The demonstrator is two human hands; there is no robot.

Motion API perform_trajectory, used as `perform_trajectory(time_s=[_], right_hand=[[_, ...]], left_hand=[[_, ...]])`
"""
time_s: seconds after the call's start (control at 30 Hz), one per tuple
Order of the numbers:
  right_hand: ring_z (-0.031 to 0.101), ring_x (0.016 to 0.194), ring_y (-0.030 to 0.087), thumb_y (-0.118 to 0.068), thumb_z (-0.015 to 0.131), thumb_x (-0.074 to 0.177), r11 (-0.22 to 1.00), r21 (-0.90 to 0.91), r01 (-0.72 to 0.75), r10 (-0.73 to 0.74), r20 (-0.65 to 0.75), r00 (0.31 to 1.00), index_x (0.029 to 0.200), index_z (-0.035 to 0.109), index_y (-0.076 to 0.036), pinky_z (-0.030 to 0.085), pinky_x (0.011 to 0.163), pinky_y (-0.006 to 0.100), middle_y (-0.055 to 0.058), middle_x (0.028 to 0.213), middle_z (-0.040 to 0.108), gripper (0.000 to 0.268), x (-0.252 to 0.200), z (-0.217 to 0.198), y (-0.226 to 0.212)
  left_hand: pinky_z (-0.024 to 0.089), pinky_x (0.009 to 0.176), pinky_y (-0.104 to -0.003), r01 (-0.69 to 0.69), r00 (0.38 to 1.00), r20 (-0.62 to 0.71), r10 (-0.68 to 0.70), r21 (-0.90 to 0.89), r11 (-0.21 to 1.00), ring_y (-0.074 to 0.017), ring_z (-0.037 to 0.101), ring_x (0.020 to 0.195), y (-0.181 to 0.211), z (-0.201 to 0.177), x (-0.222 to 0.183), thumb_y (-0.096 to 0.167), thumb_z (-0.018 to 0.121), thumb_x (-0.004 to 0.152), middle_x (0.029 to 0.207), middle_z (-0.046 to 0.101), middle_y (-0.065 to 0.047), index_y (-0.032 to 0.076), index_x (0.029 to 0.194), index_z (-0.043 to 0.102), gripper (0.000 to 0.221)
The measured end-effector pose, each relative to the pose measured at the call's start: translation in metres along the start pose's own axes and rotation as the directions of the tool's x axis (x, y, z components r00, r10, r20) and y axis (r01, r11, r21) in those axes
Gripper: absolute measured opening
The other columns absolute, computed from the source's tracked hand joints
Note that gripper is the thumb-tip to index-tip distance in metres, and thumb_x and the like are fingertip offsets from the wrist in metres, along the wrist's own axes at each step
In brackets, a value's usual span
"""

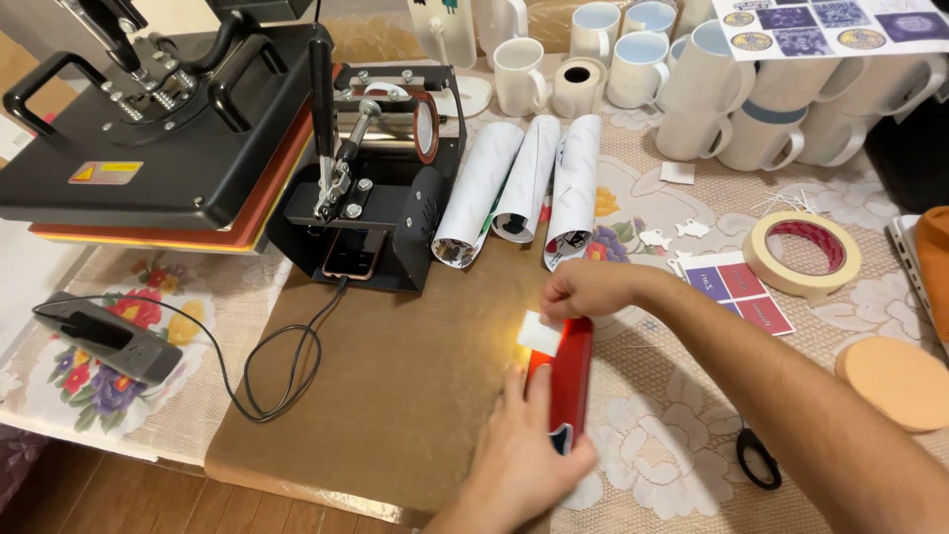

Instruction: Cutting out small printed labels with scissors and preparing to apply them to a red smartphone case at a workstation.

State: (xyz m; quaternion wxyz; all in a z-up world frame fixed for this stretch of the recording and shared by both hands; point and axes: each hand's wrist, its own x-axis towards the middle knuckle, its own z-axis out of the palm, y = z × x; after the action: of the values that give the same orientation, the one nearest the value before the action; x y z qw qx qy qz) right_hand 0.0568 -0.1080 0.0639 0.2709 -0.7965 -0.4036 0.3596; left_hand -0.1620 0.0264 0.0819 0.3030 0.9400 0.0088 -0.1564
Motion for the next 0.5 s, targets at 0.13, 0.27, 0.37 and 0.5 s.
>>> perform_trajectory(time_s=[0.13, 0.27, 0.37, 0.5], right_hand=[[0.047, 0.057, 0.008, -0.013, 0.06, 0.094, 1.0, -0.001, 0.02, -0.02, -0.18, 0.984, 0.067, 0.062, -0.013, 0.038, 0.059, 0.026, -0.005, 0.063, 0.058, 0.026, 0.017, -0.01, -0.044], [0.049, 0.064, 0.007, -0.02, 0.064, 0.094, 0.99, 0.126, 0.061, 0.001, -0.441, 0.897, 0.083, 0.074, -0.009, 0.04, 0.062, 0.025, -0.005, 0.071, 0.064, 0.018, 0.02, -0.016, -0.073], [0.053, 0.065, 0.008, -0.026, 0.064, 0.094, 0.993, 0.119, 0.014, 0.052, -0.534, 0.844, 0.089, 0.076, -0.009, 0.042, 0.056, 0.026, -0.003, 0.072, 0.066, 0.021, -0.013, -0.033, -0.076], [0.059, 0.086, 0.018, -0.025, 0.058, 0.1, 0.899, 0.323, -0.298, 0.439, -0.636, 0.635, 0.12, 0.071, -0.01, 0.048, 0.08, 0.032, 0.005, 0.098, 0.071, 0.028, -0.099, -0.073, -0.086]], left_hand=[[0.048, 0.095, -0.048, -0.177, 0.973, -0.19, 0.128, -0.272, 0.946, -0.0313, 0.063, 0.113, -0.057, 0.0, 0.003, 0.034, 0.051, 0.088, 0.136, 0.055, -0.011, 0.01, 0.142, 0.044, 0.06], [0.051, 0.068, -0.024, -0.074, 0.959, -0.262, -0.109, -0.6, 0.797, -0.0101, 0.064, 0.072, -0.11, 0.01, 0.02, 0.015, 0.059, 0.083, 0.086, 0.078, -0.002, 0.01, 0.114, 0.074, 0.035], [0.056, 0.078, -0.024, -0.068, 0.966, -0.205, -0.158, -0.792, 0.607, -0.0112, 0.071, 0.088, -0.136, 0.012, 0.026, 0.006, 0.065, 0.087, 0.101, 0.081, -0.008, 0.002, 0.116, 0.071, 0.031], [0.057, 0.084, -0.031, -0.011, 0.973, -0.115, -0.199, -0.889, 0.457, -0.019, 0.072, 0.092, -0.171, 0.006, 0.031, 0.003, 0.068, 0.086, 0.108, 0.081, -0.017, -0.001, 0.122, 0.07, 0.036]])
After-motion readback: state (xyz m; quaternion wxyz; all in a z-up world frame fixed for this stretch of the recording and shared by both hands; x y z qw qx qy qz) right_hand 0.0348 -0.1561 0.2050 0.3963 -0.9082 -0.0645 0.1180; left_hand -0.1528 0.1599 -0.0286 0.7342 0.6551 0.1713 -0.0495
